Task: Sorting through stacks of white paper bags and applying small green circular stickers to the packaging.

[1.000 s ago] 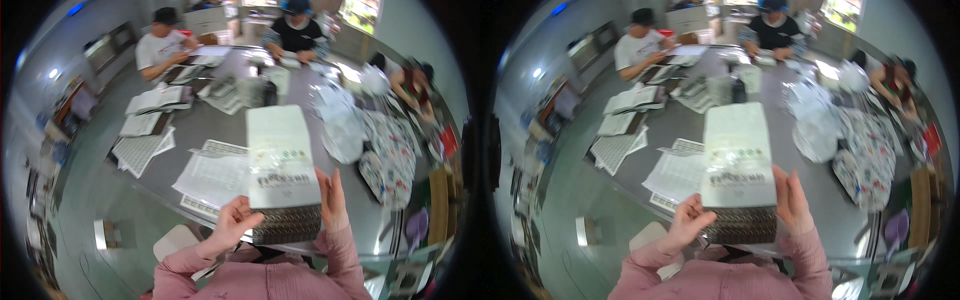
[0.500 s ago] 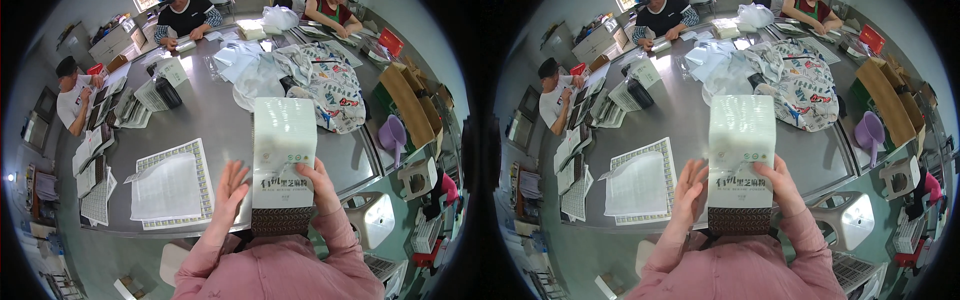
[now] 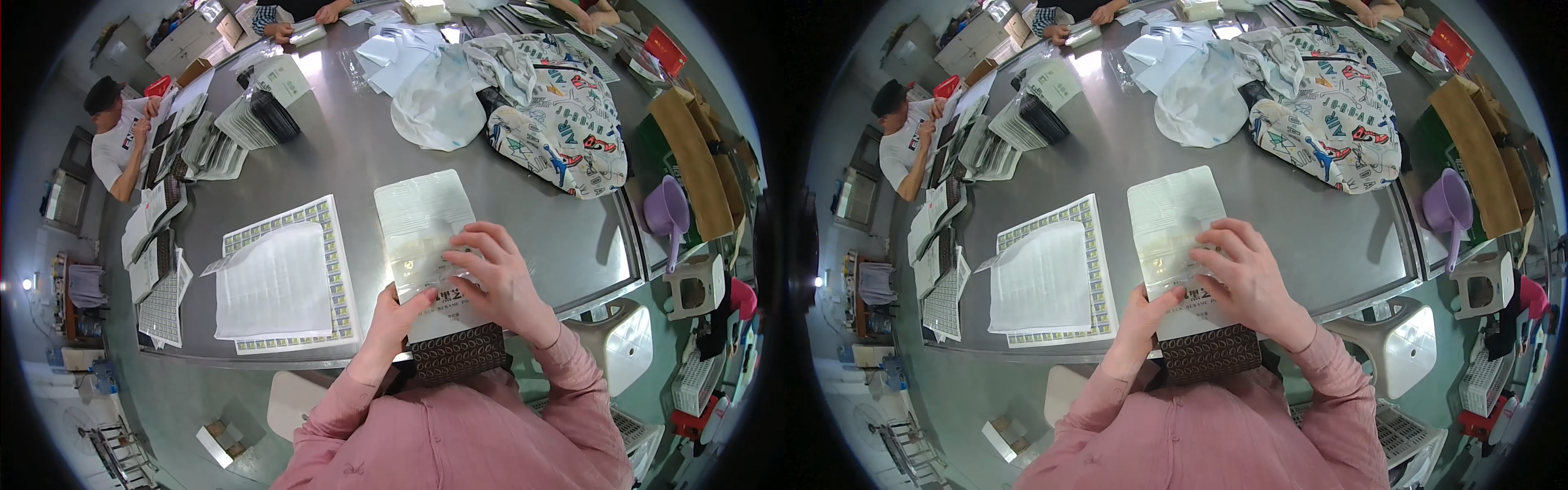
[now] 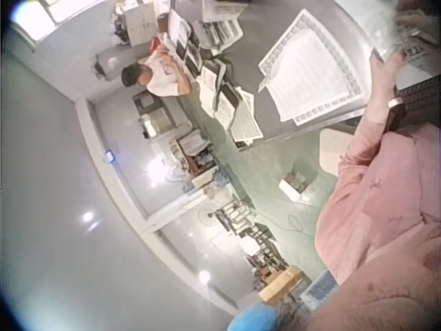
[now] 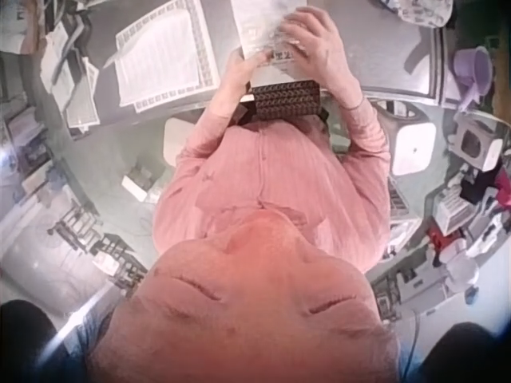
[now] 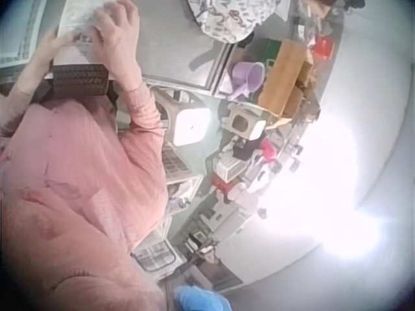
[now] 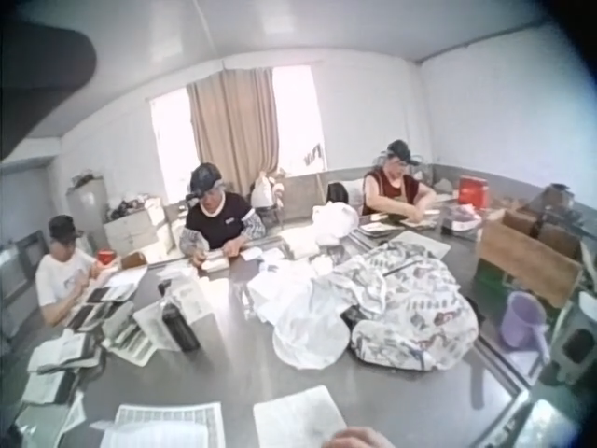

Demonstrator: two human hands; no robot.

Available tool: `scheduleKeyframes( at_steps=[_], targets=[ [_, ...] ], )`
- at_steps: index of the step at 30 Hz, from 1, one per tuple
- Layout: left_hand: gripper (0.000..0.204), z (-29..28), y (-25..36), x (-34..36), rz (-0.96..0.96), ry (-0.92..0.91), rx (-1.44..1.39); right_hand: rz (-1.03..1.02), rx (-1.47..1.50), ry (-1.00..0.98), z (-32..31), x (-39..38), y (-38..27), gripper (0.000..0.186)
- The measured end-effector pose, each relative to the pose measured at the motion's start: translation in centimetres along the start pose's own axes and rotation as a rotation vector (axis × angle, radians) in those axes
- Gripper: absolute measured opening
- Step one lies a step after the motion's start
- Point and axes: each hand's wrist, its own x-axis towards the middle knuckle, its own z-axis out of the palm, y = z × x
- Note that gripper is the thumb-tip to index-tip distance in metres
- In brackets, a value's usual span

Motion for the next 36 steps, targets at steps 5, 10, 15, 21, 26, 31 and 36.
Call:
scheduleKeyframes(
  at_steps=[5, 10, 15, 21, 26, 31, 36],
  targets=[
    [0.049, -0.4, 0.1, 0.3, 0.033, -0.02, -0.047, -0.038, 0.007, -0.107, 1.3, 0.0, 0.6, 0.032],
    [0.052, -0.7, 0.7, 0.2, 0.032, -0.088, -0.006, 0.02, 0.008, -0.098, 2.2, 0.2, -0.3, 0.027],
    [0.055, -1.3, 1.0, 0.2, 0.036, -0.17, -0.013, -0.149, -0.032, -0.149, 2.6, 0.9, -0.5, 0.022],
    [0.057, -1.3, 1.0, -0.1, 0.045, -0.171, 0.004, -0.244, -0.169, -0.283, 3.3, 1.5, -0.5, 0.02],
    [0.057, -1.5, 0.6, 0.0, 0.058, -0.159, -0.043, -0.24, -0.106, -0.265, 4.1, 1.4, 0.2, 0.018],
    [0.053, -1.1, 1.2, -0.1, -0.003, -0.123, -0.048, 0.255, 0.548, -0.051, 4.3, 0.1, 0.9, 0.005],
    [0.053, -0.6, 1.4, -0.2, -0.004, -0.119, -0.053, 0.464, 1.121, 0.248, 3.4, -0.1, 1.9, 0.01]
  ],
)
